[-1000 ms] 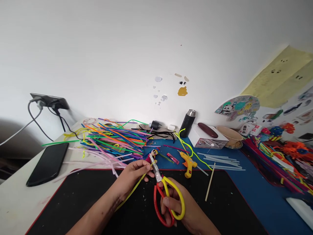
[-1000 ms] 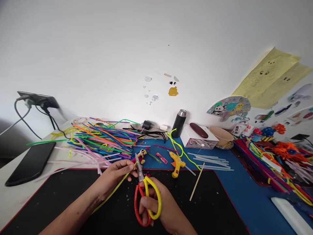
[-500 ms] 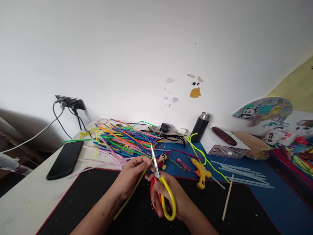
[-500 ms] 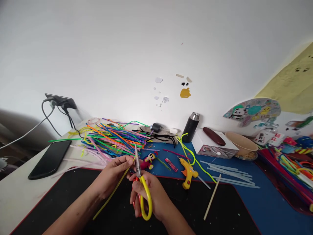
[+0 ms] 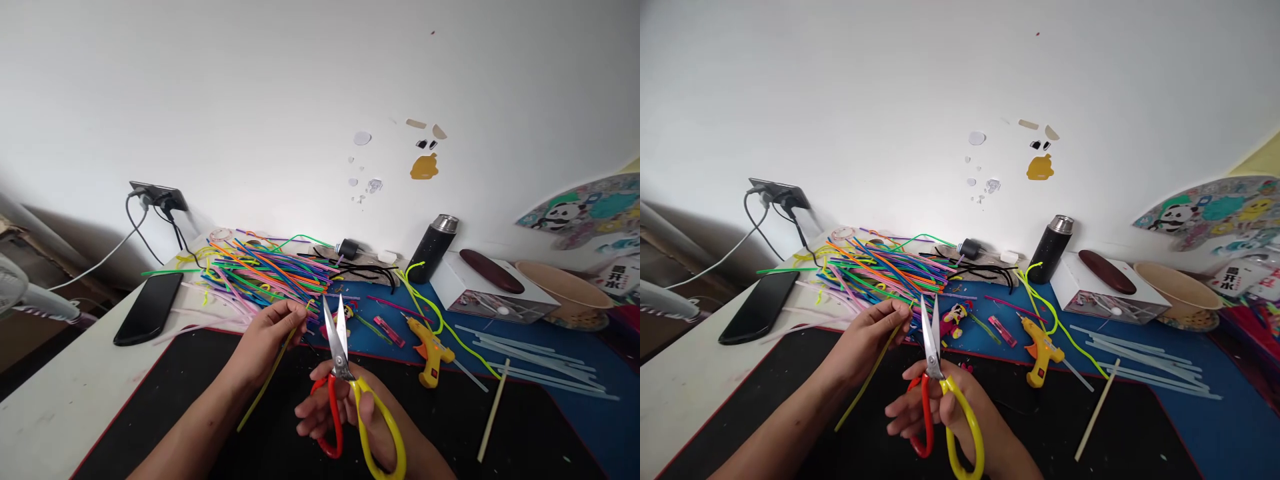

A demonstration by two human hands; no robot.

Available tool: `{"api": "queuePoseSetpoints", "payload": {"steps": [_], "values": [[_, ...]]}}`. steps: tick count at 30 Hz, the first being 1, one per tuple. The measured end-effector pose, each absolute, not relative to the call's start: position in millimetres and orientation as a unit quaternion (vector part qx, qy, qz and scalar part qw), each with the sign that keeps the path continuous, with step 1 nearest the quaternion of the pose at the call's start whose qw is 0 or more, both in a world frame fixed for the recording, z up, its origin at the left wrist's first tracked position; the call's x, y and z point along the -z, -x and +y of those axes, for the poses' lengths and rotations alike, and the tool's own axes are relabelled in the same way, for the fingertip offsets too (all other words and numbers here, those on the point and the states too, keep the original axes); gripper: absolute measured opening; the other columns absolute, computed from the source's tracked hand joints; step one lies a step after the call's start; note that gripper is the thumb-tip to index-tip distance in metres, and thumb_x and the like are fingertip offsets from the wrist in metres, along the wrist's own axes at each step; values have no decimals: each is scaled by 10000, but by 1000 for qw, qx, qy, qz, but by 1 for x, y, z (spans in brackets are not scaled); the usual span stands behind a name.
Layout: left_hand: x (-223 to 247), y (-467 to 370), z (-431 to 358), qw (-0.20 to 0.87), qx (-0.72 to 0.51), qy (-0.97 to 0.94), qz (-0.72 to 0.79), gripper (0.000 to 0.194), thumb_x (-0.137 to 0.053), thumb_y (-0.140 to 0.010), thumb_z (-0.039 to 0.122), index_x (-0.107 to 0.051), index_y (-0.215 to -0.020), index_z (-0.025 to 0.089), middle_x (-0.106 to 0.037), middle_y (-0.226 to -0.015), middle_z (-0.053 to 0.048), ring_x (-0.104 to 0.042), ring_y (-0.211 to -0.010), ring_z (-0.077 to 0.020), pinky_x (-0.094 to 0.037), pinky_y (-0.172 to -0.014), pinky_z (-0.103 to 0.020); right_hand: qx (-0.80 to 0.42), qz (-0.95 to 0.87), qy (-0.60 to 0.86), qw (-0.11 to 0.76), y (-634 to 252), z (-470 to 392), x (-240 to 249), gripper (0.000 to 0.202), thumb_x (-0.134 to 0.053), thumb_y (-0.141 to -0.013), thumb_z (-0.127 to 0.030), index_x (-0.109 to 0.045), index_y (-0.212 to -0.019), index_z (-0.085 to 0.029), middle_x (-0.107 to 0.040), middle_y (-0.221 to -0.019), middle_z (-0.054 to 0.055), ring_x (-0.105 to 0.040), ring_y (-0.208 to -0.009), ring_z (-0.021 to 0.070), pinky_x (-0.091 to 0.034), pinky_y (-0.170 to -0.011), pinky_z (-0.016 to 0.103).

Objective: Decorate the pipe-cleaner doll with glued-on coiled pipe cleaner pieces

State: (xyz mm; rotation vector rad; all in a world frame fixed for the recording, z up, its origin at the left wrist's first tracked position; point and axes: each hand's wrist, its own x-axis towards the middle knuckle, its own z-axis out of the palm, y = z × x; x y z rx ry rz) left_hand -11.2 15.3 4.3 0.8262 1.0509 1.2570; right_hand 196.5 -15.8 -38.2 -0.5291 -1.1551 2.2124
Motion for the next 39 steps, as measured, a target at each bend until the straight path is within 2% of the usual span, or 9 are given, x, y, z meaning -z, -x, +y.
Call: {"api": "queuePoseSetpoints", "payload": {"steps": [2, 4, 6, 10, 20, 30, 39], "values": [[-4, 12, 14, 594, -542, -373, 462, 434, -886, -768, 552, -670, -794, 176, -556, -643, 34, -425, -566, -99, -309, -538, -229, -831, -450, 201, 259, -196, -17, 39, 959, -769, -661, -909, -617, -1260, -177, -811, -1067, 201, -819, -893, 325, -598, -766, 395], [-5, 14, 14, 566, -549, -395, 472, 444, -866, -785, 574, -666, -801, 179, -515, -626, 46, -383, -563, -98, -294, -538, -231, -790, -492, 248, 268, -196, -21, 36, 891, -717, -758, -889, -632, -1265, -161, -800, -1007, 180, -802, -767, 265, -558, -652, 313], [-7, 15, 13, 533, -557, -413, 485, 442, -840, -811, 590, -666, -812, 184, -496, -642, 49, -362, -572, -102, -297, -543, -237, -739, -529, 306, 283, -196, -25, 29, 803, -694, -834, -843, -659, -1238, -150, -779, -928, 135, -741, -613, 188, -460, -533, 239], [-14, 16, 10, 465, -559, -445, 522, 423, -799, -854, 598, -677, -830, 194, -518, -687, 42, -369, -603, -114, -326, -573, -249, -720, -524, 350, 290, -196, -29, 14, 775, -634, -875, -850, -661, -1203, -149, -727, -817, 67, -643, -493, 128, -412, -473, 224], [-16, 13, 4, 403, -526, -509, 550, 399, -731, -897, 561, -652, -787, 186, -562, -706, 21, -454, -663, -136, -380, -611, -243, -651, -559, 418, 299, -189, -29, 21, 661, -625, -927, -779, -693, -1155, -163, -663, -705, 5, -589, -441, 111, -375, -426, 206], [-20, 1, -5, 402, -512, -528, 546, 298, -749, -853, 469, -646, -757, 206, -633, -719, 9, -494, -619, -130, -398, -580, -232, -630, -567, 440, 295, -190, -30, 18, 555, -666, -940, -699, -707, -1122, -176, -598, -651, -34, -558, -435, 98, -393, -414, 189], [-15, 1, -6, 387, -498, -562, 535, 197, -702, -899, 361, -646, -786, 210, -654, -721, 21, -529, -603, -118, -395, -561, -216, -609, -576, 459, 294, -190, -30, 14, 500, -691, -941, -655, -720, -1084, -177, -561, -620, -47, -529, -422, 91, -385, -416, 189]]}}
